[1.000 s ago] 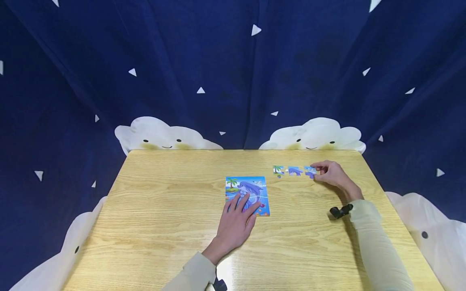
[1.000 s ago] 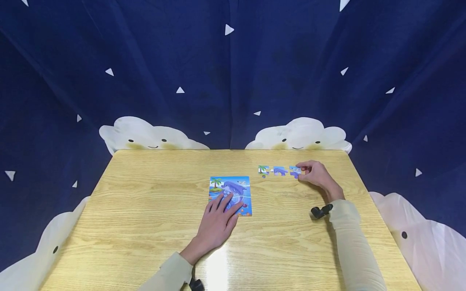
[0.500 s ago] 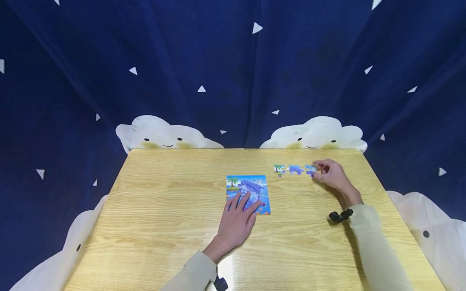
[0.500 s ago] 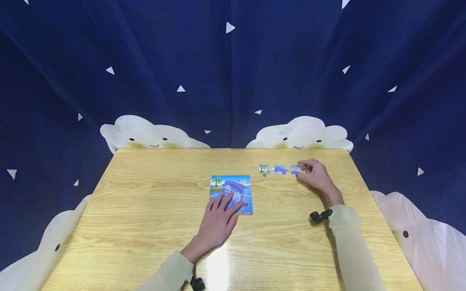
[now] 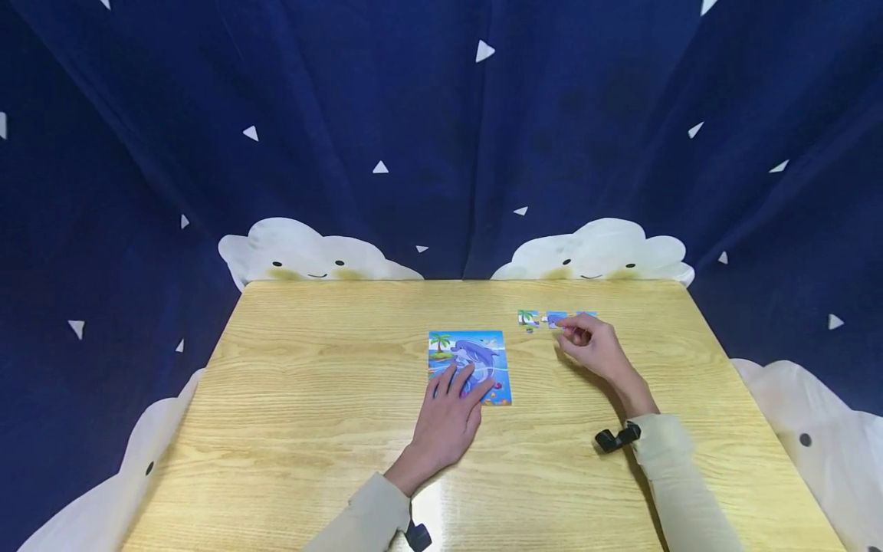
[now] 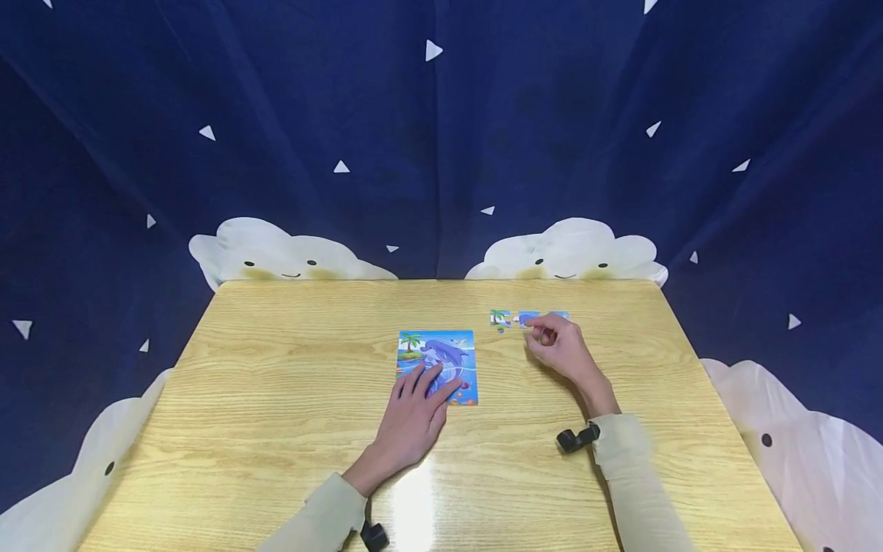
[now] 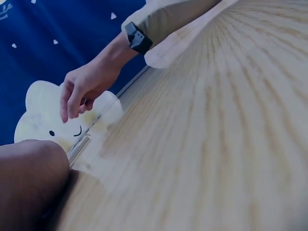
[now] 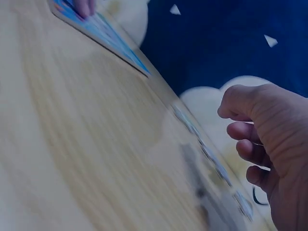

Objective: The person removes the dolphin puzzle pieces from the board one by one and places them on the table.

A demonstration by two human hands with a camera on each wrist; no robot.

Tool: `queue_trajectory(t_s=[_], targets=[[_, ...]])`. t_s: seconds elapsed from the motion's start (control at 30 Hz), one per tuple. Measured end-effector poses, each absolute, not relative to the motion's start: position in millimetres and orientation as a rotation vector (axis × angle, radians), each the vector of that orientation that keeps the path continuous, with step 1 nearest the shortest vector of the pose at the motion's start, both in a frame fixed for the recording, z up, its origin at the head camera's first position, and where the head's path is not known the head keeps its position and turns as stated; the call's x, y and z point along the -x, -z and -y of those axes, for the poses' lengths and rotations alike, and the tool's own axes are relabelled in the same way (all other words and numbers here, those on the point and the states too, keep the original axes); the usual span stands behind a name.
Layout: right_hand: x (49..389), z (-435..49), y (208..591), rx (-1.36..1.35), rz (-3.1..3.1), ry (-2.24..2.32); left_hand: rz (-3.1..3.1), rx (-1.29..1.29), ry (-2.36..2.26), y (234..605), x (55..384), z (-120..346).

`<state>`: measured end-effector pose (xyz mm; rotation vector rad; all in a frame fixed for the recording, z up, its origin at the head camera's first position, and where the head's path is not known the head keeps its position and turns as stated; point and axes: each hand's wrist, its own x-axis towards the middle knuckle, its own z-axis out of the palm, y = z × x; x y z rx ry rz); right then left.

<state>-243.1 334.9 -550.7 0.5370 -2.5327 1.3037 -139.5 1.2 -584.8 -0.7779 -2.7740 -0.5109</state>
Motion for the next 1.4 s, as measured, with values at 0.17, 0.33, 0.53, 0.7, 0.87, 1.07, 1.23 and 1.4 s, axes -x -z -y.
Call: queue_trajectory(t_s=[0.17,0.33,0.53,0.7,0.87,1.07,1.23,1.4], targets=[[236.8,-306.1,550.8,-0.639,2.521,-1.356,2.748,0.794,0.498,582.7,140.2,-1.4],[233.3,-277.0,549.1,-0.739,2.561,-1.338,2.717,0.798,0.500,581.6,139.7,-2.3],[233.2,-238.9,546.2,-0.901,2.597,-1.297,2.705,0.789,0.447,582.1,135.3,-1.3],[231.9,-207.7,543.5,-0.998,2.653,-1.231,2.706,0.795,0.447,581.1,130.5,-1.0],[236.3,-183.9,548.6,-1.069,2.741,-1.150,2.794,0.777,0.430,581.5,125.9,0.4],[241.2,-174.0,552.3,-1.100,2.795,-1.121,2.807,0.742,0.454,582.9,121.2,-0.5],[238.7,-167.6,548.4,-1.120,2.840,-0.957,2.734,0.693,0.492,585.0,115.6,1.1],[233.5,-163.9,542.6,-1.124,2.872,-0.875,2.762,0.667,0.525,583.8,110.3,-1.3]])
